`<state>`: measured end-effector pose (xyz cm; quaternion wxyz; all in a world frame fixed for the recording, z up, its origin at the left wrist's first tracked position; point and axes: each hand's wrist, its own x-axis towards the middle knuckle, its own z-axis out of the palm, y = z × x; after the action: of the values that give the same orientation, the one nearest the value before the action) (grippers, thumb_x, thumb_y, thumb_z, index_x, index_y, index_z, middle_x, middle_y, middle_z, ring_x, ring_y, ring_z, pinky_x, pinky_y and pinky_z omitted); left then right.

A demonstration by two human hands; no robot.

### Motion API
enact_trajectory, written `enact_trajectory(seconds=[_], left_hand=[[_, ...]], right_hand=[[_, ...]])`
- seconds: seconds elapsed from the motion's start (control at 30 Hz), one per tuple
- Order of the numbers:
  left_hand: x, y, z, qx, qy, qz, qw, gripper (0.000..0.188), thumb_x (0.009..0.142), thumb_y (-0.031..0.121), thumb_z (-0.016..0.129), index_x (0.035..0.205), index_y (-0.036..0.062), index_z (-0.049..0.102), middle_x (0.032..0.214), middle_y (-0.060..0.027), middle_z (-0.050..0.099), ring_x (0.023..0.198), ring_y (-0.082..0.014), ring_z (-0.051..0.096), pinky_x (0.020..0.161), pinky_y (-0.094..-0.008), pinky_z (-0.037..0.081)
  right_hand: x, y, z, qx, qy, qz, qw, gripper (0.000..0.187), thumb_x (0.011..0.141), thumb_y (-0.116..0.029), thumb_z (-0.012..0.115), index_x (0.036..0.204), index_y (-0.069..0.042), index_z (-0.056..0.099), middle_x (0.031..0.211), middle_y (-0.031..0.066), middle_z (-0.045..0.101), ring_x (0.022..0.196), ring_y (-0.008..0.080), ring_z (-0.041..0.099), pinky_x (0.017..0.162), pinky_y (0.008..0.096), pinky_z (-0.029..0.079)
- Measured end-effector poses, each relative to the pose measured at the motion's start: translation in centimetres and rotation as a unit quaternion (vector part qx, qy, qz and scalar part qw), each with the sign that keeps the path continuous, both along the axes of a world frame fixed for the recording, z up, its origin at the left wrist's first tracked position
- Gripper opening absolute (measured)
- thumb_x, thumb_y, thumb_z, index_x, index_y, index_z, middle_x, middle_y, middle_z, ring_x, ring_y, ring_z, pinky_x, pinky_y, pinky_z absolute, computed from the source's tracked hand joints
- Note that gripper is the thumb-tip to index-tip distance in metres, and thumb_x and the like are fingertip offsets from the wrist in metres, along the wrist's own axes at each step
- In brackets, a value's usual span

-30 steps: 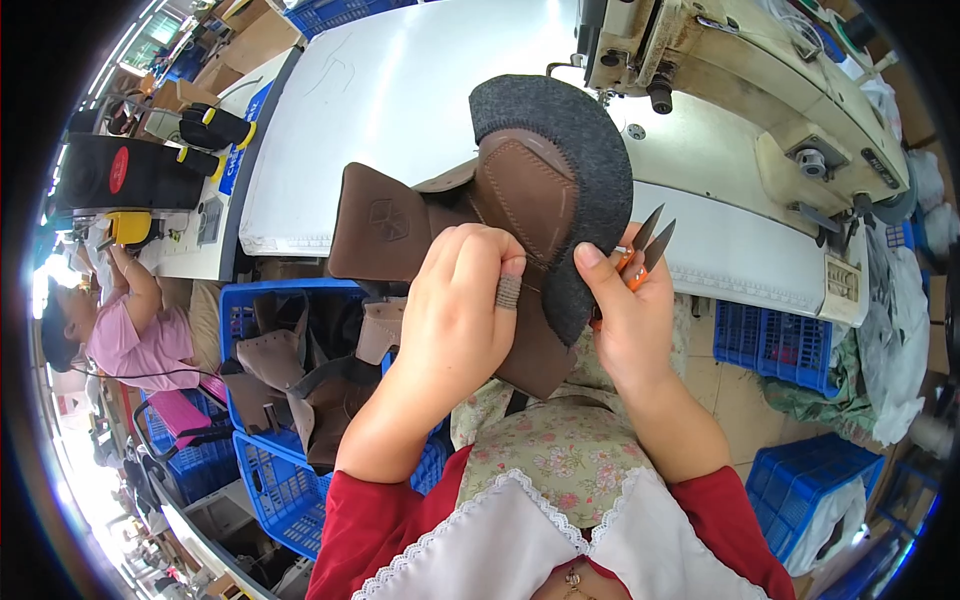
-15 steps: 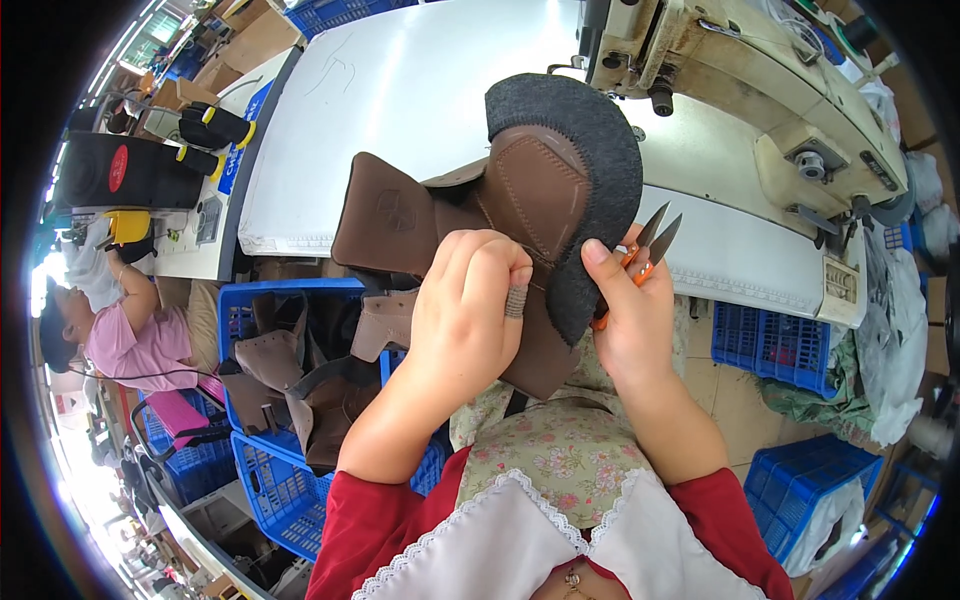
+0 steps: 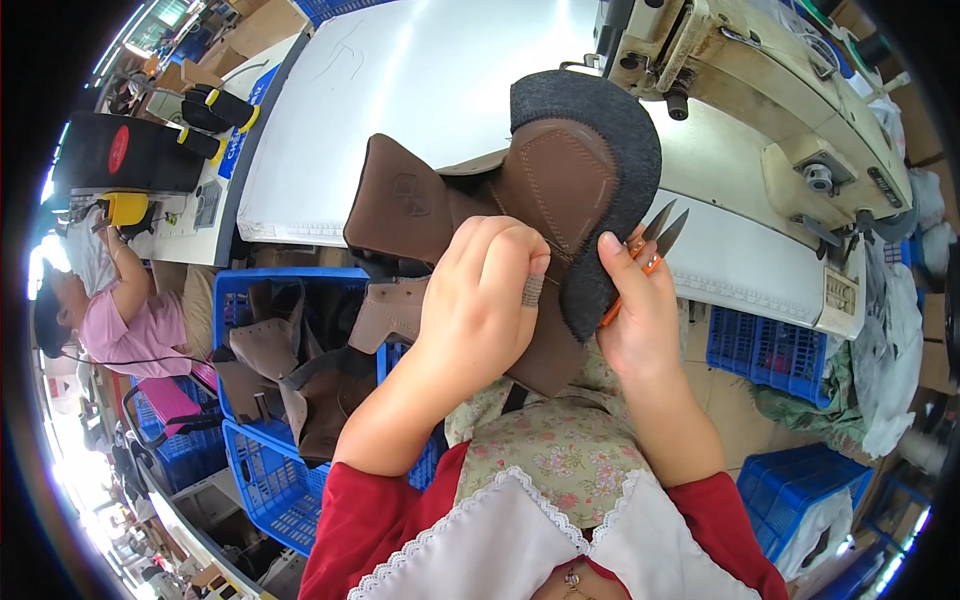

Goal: Stitching leather boot components using an industrial sewing machine.

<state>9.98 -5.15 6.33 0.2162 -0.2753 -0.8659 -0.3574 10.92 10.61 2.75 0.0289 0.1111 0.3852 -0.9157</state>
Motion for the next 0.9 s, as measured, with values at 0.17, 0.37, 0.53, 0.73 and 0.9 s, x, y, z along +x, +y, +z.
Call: enact_trajectory(seconds=[0.17,0.37,0.53,0.73,0.9], left_hand=[[-0.2,0.1,-0.1,-0.004,-0.002,0.003,1.000,0.019,0.077,-0.011,0.060,0.091,-0.0001,0.053,0.088,-0.0158,0.058,0.080,-0.0355,0.058,0.074,-0.0403,0.049],[-1.0,0.5,-0.8,-0.011,0.005,-0.002,1.000,0.018,0.078,-0.009,0.061,0.091,0.0000,0.052,0.087,-0.0156,0.059,0.081,-0.0364,0.058,0.073,-0.0415,0.048],[-1.6,1.4,-1.1,-0.020,0.007,-0.001,1.000,0.018,0.076,-0.010,0.059,0.088,0.0008,0.050,0.085,-0.0151,0.058,0.080,-0.0374,0.057,0.071,-0.0431,0.047],[-1.8,1.5,-1.3,-0.030,0.002,0.000,1.000,0.020,0.075,-0.011,0.058,0.089,0.0006,0.049,0.084,-0.0151,0.057,0.079,-0.0379,0.056,0.071,-0.0437,0.047],[-1.9,1.7,-1.0,-0.035,-0.008,0.002,0.999,0.020,0.075,-0.011,0.058,0.089,0.0008,0.049,0.084,-0.0151,0.057,0.080,-0.0379,0.055,0.072,-0.0439,0.046]], right_hand=[[-0.1,-0.1,0.1,-0.013,-0.006,-0.004,1.000,0.015,0.096,-0.012,0.064,0.106,-0.006,0.054,0.100,0.0019,0.061,0.088,0.0071,0.056,0.078,0.0260,0.047],[-0.4,0.9,-0.6,0.051,0.027,-0.008,0.998,0.014,0.096,-0.013,0.065,0.104,-0.004,0.057,0.095,0.0006,0.060,0.088,0.0070,0.057,0.077,0.0243,0.047],[-0.8,2.6,-0.6,0.370,0.070,-0.107,0.920,0.030,0.092,-0.022,0.072,0.112,-0.003,0.060,0.087,0.0003,0.062,0.076,0.0078,0.057,0.068,0.0245,0.048],[1.0,3.9,2.0,0.664,0.169,-0.072,0.725,0.041,0.075,-0.014,0.079,0.113,-0.009,0.064,0.079,0.0064,0.063,0.070,0.0182,0.062,0.060,0.0302,0.050],[0.9,4.9,3.0,0.755,0.244,-0.045,0.607,0.039,0.073,-0.010,0.076,0.111,-0.012,0.070,0.079,0.0043,0.064,0.067,0.0214,0.060,0.057,0.0339,0.047]])
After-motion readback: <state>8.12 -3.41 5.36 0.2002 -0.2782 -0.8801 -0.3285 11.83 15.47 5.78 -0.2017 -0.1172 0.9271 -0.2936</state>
